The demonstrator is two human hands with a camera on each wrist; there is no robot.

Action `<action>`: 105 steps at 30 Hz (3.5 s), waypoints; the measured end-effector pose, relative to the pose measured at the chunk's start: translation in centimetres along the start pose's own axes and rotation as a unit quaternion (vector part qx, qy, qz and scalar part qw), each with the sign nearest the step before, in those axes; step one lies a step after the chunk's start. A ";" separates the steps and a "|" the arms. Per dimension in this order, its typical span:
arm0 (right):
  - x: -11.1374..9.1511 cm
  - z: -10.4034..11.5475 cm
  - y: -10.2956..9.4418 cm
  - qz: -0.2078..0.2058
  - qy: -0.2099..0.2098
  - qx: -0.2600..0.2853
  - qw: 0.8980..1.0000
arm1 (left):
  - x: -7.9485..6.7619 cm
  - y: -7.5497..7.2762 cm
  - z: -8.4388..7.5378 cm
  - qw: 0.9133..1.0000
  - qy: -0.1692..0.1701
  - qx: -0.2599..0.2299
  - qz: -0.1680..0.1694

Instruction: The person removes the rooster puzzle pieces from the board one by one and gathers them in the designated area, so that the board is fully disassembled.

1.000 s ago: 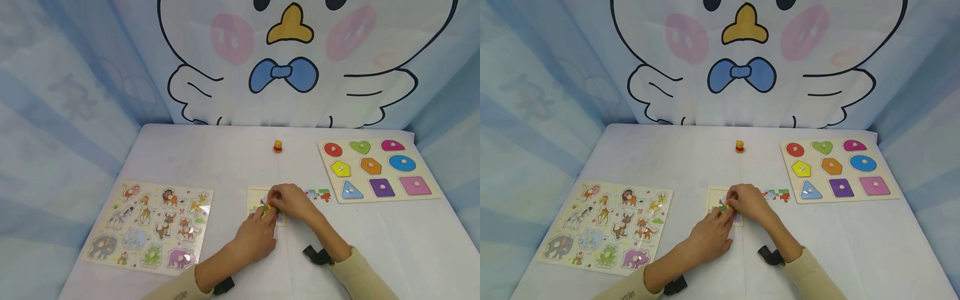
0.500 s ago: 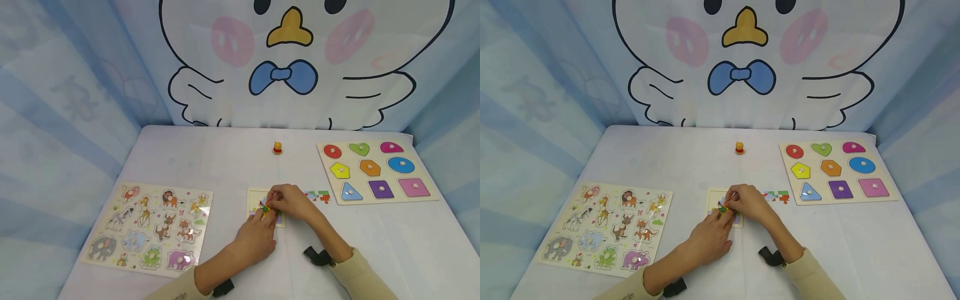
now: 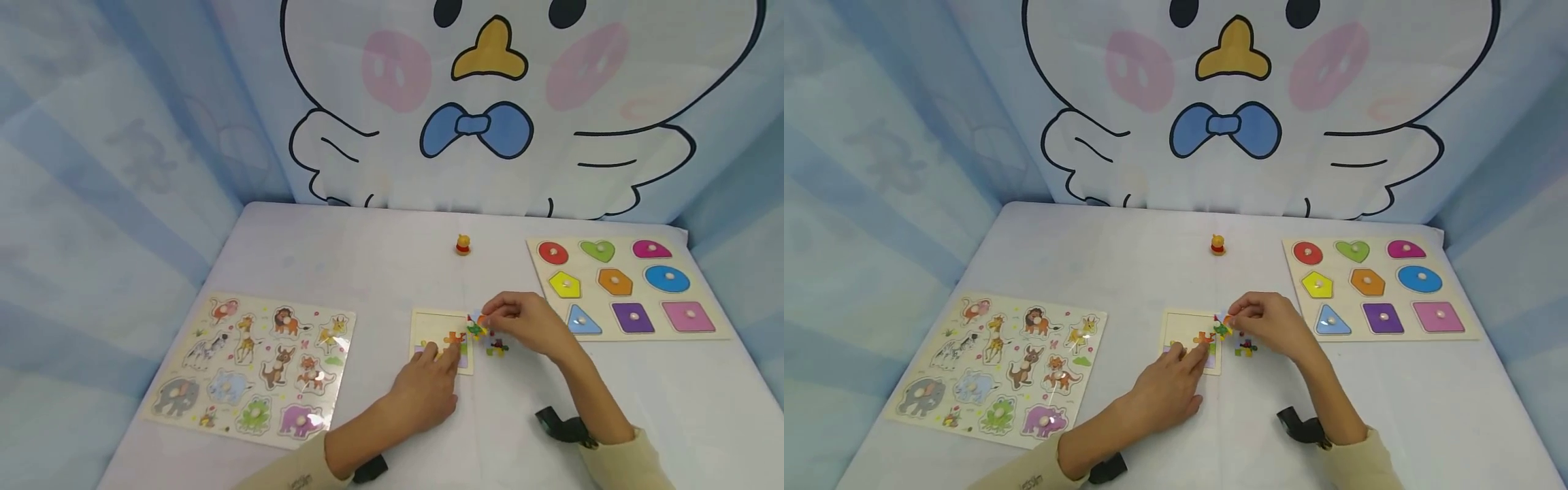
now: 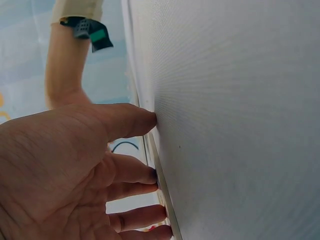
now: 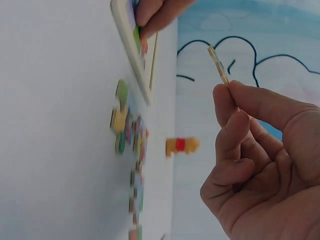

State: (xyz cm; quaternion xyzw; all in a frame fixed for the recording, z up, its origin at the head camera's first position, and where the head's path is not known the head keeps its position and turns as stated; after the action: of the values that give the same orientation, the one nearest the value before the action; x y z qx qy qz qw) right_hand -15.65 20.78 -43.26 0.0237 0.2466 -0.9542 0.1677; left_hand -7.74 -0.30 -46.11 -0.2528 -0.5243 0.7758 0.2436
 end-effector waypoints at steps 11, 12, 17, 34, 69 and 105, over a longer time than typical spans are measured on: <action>-4.7 -4.2 -4.2 -0.045 0.079 -0.035 0.995 | 0.0 -0.2 -0.2 1.000 0.009 0.018 0.011; -4.8 -4.4 -4.1 -0.047 0.079 -0.037 0.995 | 0.0 -0.2 -0.2 1.000 0.008 0.017 0.012; -4.6 -5.0 -3.6 -0.063 0.073 -0.064 0.993 | 0.1 -0.3 -0.3 1.000 0.004 0.014 0.011; -4.1 -4.8 -2.7 -0.055 0.071 -0.131 0.987 | 0.1 -0.2 -0.3 0.999 0.011 0.028 0.011; -3.6 -4.1 -1.9 -0.073 0.064 -0.198 0.975 | 0.0 0.1 -0.1 1.000 -0.002 0.014 -0.017; 0.6 0.1 4.4 0.004 -0.030 -0.197 0.980 | 0.2 0.6 0.3 0.998 -0.007 0.027 -0.047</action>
State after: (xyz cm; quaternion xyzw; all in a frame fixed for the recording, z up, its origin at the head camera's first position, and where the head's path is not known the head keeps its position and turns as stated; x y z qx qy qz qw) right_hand -14.79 16.96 -45.28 -0.0370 0.4249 -0.8863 0.1804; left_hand -8.16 -0.52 -46.64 -0.2155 -0.5160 0.7793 0.2828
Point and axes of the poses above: each hand's wrist, its own x-axis towards the middle knuckle, its own y-axis out of the palm, z = x × y, the point moved 1 cm from there along x, towards the middle knuckle, and after that the axes turned 9 degrees about x, right-handed, at the moved point
